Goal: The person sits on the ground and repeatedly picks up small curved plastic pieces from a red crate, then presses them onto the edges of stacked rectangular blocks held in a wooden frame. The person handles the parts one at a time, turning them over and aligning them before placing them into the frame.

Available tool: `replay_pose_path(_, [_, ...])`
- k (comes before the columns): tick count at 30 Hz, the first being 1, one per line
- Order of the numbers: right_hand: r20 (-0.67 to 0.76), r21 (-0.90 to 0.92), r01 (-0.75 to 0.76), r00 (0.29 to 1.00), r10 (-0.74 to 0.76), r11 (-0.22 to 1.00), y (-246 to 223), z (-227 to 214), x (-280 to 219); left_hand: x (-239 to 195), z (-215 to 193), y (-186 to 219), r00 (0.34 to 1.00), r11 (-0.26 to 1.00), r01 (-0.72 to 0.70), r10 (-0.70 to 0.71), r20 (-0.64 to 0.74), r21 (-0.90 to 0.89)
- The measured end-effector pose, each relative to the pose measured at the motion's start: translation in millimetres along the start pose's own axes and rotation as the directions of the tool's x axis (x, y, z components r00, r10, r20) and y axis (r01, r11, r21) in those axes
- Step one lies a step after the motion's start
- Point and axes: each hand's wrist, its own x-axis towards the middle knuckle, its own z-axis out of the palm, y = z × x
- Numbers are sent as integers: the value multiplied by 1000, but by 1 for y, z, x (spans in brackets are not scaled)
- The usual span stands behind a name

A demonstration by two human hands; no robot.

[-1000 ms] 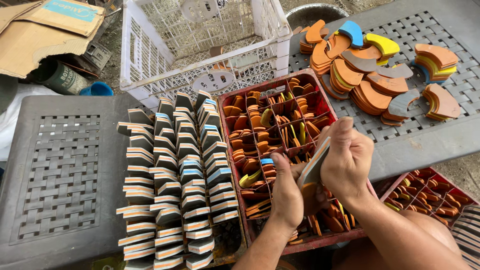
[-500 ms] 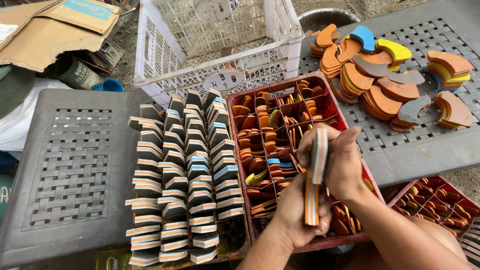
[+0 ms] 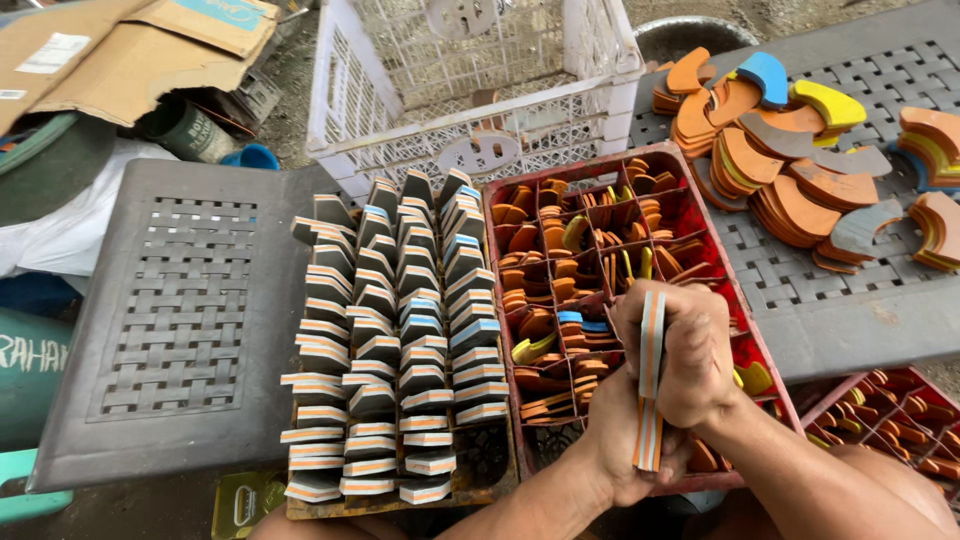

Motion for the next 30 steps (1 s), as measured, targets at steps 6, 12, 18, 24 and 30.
replay_pose_path(6, [163, 88, -99, 983, 83, 991, 3, -7, 5, -20, 8, 20, 992, 982, 60, -38, 122, -182])
replay_pose_path(12, [11, -559, 75, 996, -83, 826, -13, -64, 104, -112, 10, 104, 868, 692, -349, 493, -61, 632])
replay_pose_path(18, [-107, -242, 71, 989, -99, 968, 63, -61, 263, -176, -18, 159, 846, 596, -340, 532, -41, 727])
replay_pose_path(24, [-136, -228, -140, 985, 111, 964, 126, -31, 321, -192, -48, 170, 837, 609, -350, 544, -53, 712])
replay_pose_path(30, [-170, -283, -117, 983, 70, 952, 123, -48, 286, -214, -67, 160, 799, 590, -339, 592, -107, 733])
